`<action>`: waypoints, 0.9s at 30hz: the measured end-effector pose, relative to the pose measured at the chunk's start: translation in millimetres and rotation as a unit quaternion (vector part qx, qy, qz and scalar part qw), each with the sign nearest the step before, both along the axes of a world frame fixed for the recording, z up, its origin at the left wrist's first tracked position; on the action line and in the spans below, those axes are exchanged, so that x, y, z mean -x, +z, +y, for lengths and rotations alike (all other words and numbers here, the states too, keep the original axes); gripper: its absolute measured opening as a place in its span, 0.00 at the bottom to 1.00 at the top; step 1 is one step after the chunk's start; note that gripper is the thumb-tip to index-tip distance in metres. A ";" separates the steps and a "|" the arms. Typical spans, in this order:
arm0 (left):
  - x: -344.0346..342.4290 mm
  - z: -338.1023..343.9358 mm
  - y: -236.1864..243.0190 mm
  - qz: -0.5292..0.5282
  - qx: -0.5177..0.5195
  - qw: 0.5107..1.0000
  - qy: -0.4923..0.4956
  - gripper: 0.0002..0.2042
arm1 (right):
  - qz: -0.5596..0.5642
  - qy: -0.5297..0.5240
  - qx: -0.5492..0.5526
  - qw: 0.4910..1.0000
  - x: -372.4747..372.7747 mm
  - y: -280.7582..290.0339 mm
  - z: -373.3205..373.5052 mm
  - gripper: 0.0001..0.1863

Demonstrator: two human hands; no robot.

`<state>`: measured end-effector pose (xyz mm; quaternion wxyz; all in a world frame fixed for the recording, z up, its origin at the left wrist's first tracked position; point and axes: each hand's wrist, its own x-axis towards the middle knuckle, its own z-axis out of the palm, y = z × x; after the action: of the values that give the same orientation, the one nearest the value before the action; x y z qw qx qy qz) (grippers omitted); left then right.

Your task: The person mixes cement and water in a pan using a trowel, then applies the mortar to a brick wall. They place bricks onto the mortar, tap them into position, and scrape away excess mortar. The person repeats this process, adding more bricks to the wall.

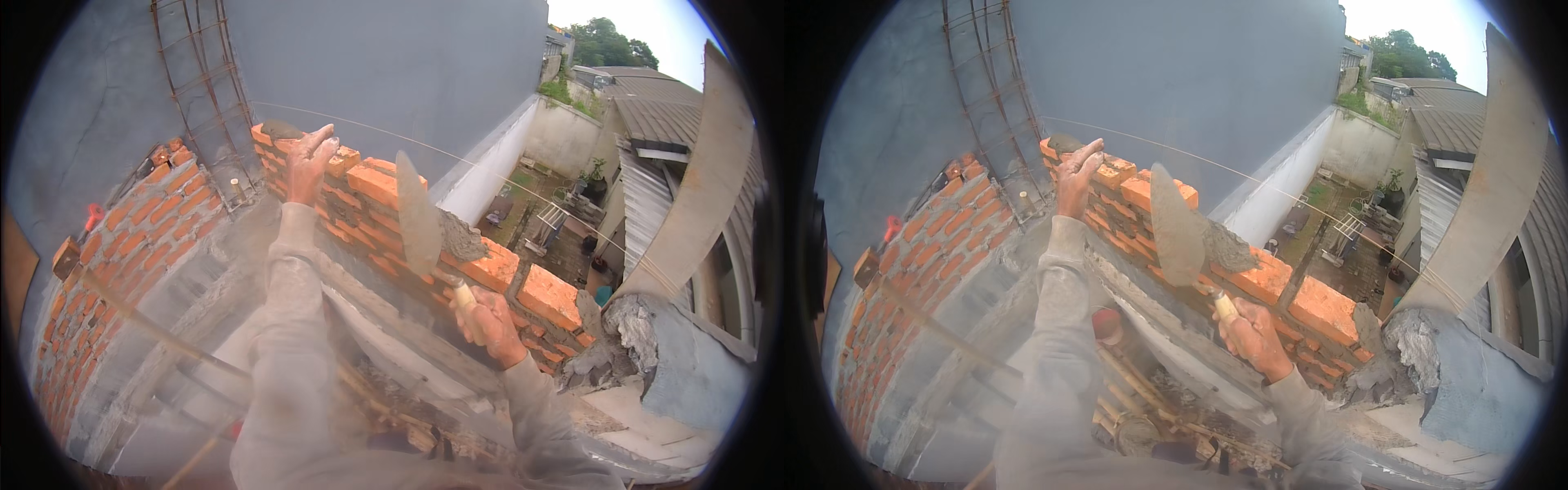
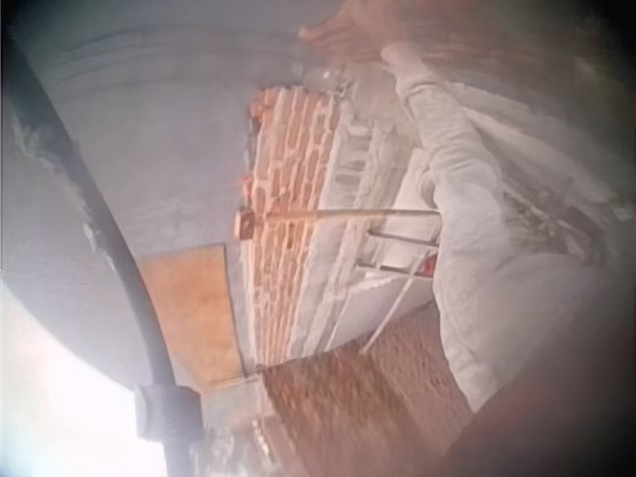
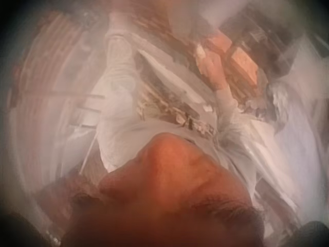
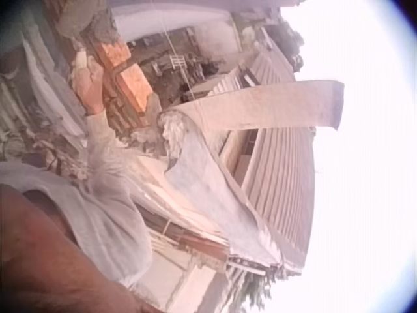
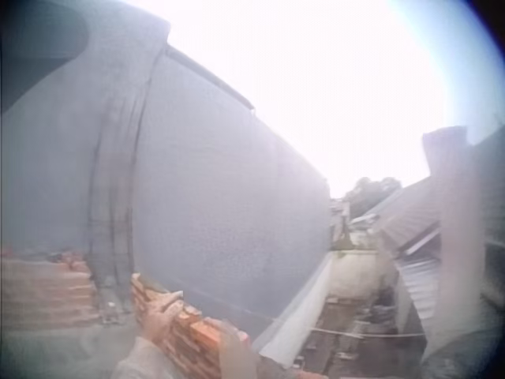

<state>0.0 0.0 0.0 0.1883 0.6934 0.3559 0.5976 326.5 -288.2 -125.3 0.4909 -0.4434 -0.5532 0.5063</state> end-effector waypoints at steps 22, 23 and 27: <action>-119.0 5.5 24.4 0.507 0.200 0.827 -0.137 0.26 | -0.244 -0.128 -0.040 0.960 31.5 -6.6 32.1 0.24; -118.6 4.7 23.9 0.499 0.211 0.829 -0.139 0.26 | -0.277 -0.136 -0.033 0.951 30.4 -5.1 26.7 0.24; -120.6 9.6 21.6 0.528 0.195 0.818 -0.120 0.27 | -0.327 -0.186 -0.115 0.919 29.8 -7.1 -1.1 0.20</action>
<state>120.6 9.6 21.6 0.1728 0.8887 0.4237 0.0303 296.7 -289.2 -132.3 0.4153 -0.6203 -0.6445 0.1653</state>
